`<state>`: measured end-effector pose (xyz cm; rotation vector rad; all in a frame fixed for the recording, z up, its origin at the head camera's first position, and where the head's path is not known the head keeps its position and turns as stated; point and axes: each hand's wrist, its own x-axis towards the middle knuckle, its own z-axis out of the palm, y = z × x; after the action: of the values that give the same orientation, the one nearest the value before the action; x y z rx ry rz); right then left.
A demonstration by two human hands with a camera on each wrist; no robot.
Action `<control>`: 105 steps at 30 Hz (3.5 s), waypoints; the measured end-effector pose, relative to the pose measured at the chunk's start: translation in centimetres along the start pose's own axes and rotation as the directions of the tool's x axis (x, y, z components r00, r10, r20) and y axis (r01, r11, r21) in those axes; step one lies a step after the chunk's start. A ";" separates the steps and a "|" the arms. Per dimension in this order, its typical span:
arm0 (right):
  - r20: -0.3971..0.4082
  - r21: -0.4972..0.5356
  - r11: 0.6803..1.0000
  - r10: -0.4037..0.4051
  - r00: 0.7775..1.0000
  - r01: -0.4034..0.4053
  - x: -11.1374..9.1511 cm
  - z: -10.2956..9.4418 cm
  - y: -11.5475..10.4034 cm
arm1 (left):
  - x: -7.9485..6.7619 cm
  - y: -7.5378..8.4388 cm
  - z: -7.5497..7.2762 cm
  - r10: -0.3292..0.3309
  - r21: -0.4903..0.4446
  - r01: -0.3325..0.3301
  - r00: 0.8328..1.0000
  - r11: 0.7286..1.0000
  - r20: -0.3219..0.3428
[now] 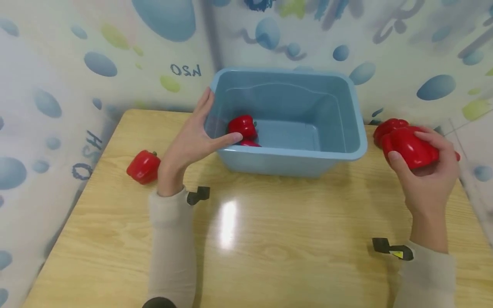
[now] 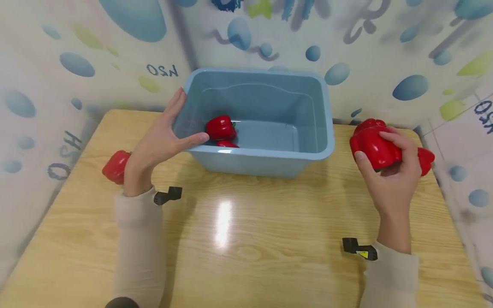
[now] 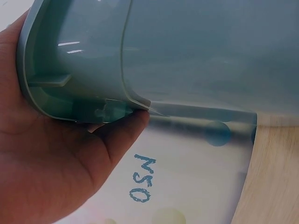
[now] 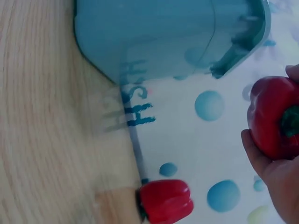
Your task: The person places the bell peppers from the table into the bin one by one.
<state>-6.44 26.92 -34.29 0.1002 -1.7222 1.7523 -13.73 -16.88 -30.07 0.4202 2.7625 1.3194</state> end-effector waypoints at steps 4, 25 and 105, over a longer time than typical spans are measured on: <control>0.045 0.021 0.999 -0.045 0.998 0.044 -0.1 1.2 -1.0 | -0.1 -0.2 0.0 0.005 -0.013 -0.005 1.000 1.000 -0.007; 0.107 0.067 0.994 -0.088 0.990 0.082 0.1 3.8 -2.0 | -0.2 -0.2 0.0 -0.007 0.022 0.008 1.000 1.000 -0.014; 0.535 -0.195 0.944 -0.125 0.835 0.266 3.1 5.4 -3.5 | -0.2 -0.3 0.2 -0.002 0.003 0.002 1.000 1.000 -0.021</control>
<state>-9.15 22.90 -29.11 0.6662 -2.2188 1.4015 -13.54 -16.93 -30.45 0.4062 2.7817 1.3268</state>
